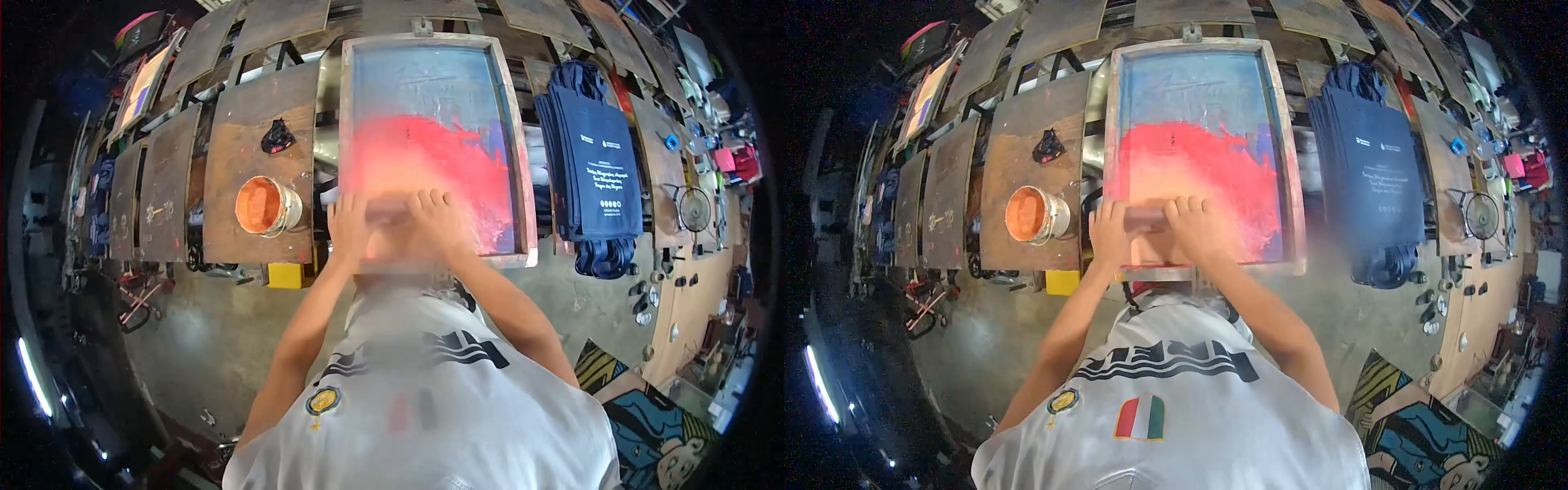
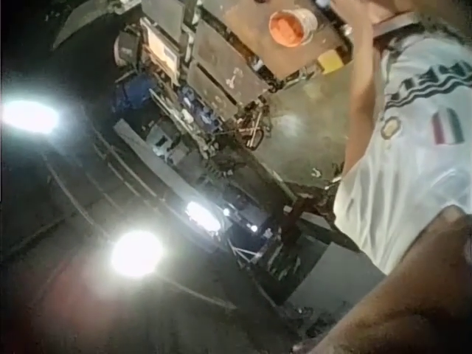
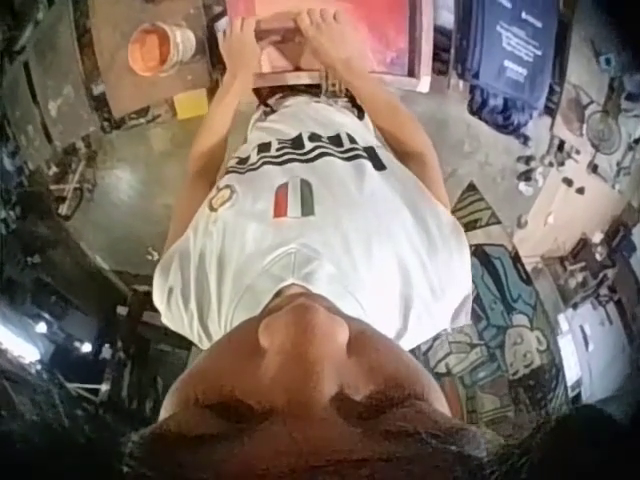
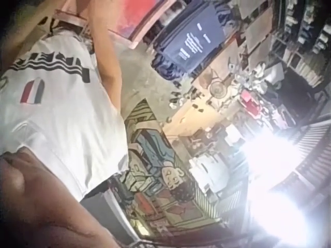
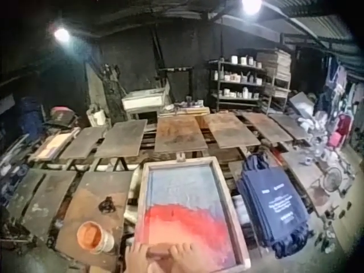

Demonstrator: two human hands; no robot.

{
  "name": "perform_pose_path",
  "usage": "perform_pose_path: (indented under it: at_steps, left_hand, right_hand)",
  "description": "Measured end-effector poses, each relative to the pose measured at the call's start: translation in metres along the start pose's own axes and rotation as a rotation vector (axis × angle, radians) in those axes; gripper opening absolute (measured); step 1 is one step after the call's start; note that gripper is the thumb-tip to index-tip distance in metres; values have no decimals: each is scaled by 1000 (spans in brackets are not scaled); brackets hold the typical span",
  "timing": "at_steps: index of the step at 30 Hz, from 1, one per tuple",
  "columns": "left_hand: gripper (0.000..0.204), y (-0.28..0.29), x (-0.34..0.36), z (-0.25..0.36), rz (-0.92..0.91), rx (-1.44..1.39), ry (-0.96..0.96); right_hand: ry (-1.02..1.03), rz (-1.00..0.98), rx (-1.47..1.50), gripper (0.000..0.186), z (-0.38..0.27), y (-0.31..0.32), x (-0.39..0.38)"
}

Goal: Apply ink to a garment using a screen-printing frame and a squeegee.

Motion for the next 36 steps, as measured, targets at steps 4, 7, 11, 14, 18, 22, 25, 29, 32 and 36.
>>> perform_pose_path:
  at_steps: [4, 7, 11, 14, 18, 22, 25, 29, 32, 36]
  left_hand:
    - [58, 8, 10, 6, -3, -76, -47]
    - [59, 11, -5, 8, -82, -52, -17]
    - [59, 12, -37, 17, -131, -32, 29]
    - [58, 3, -33, 14, -73, -28, 47]
    - [57, -3, -4, 18, 44, -65, 28]
    - [61, 1, 16, 13, 17, -151, -54]
    - [64, 15, 4, 13, -113, -194, -31]
    - [63, 8, -31, 7, -114, -190, -32]
    - [63, -4, -30, 2, -90, -107, -23]
    - [63, -10, -22, -2, -104, -54, -24]
  right_hand:
    - [15, -27, 105, 40, 11, 18, 11]
    - [15, -153, 213, 41, 7, 30, -7]
    - [8, -98, 296, 43, -8, 13, -30]
    - [-9, -46, 282, 44, -7, 12, -26]
    - [25, 31, 140, 39, 10, 12, 2]
    - [45, -70, 204, 37, 27, 1, 25]
    - [41, -151, 213, 25, 15, 13, 8]
    - [18, -127, 268, 42, -5, 2, -21]
    - [7, -55, 290, 40, -2, -2, -21]
    - [19, 14, 259, 39, 0, 7, -14]
Point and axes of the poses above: each hand's wrist, its own x-axis towards the middle knuckle, its own y-axis out of the back of the hand, z = x × y, the point moved 1 cm from there along x, towards the middle knuckle, and after that the axes turned 3 degrees about -z, right-handed, at the moved point
